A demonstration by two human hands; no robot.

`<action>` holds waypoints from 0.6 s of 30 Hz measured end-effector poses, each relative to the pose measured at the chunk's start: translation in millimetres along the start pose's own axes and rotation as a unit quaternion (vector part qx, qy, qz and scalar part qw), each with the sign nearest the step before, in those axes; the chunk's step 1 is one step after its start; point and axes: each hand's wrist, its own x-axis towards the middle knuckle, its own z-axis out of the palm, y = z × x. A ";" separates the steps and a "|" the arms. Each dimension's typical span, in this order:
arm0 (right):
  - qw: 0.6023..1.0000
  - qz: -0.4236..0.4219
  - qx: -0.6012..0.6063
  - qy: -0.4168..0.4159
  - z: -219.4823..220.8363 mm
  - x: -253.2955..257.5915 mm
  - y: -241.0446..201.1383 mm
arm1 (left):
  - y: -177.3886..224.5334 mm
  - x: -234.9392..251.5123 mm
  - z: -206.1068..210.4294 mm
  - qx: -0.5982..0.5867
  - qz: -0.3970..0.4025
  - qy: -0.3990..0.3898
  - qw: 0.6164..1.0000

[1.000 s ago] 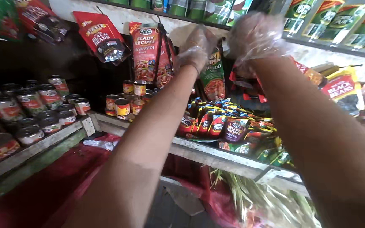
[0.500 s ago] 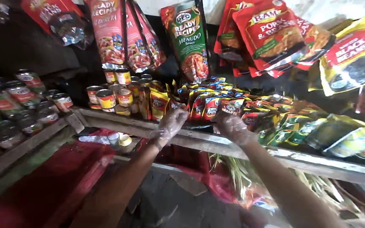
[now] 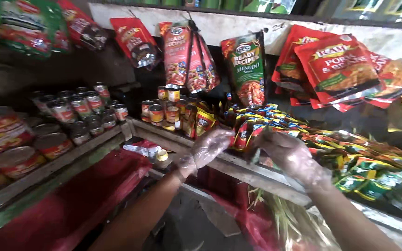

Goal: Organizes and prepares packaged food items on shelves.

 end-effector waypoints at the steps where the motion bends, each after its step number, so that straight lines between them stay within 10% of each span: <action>1: 1.000 -0.022 0.004 0.011 -12.5 1.0 -8.7 | 6.2 5.2 -0.4 0.001 0.044 -0.022 0.999; 4: 0.997 -0.059 0.032 0.034 -41.2 6.8 -41.3 | 35.7 23.8 1.8 0.013 0.174 -0.127 0.976; 8: 0.983 -0.151 -0.025 0.099 -54.1 15.6 -70.3 | 81.1 25.0 -1.6 -0.046 0.153 -0.287 0.945; 13: 0.980 -0.127 -0.048 0.143 -72.6 28.7 -89.5 | 122.5 9.3 -25.4 -0.089 0.061 -0.257 0.960; 18: 0.985 -0.065 0.020 0.162 -79.8 58.4 -87.4 | 125.2 6.6 -30.1 -0.039 0.161 -0.088 0.982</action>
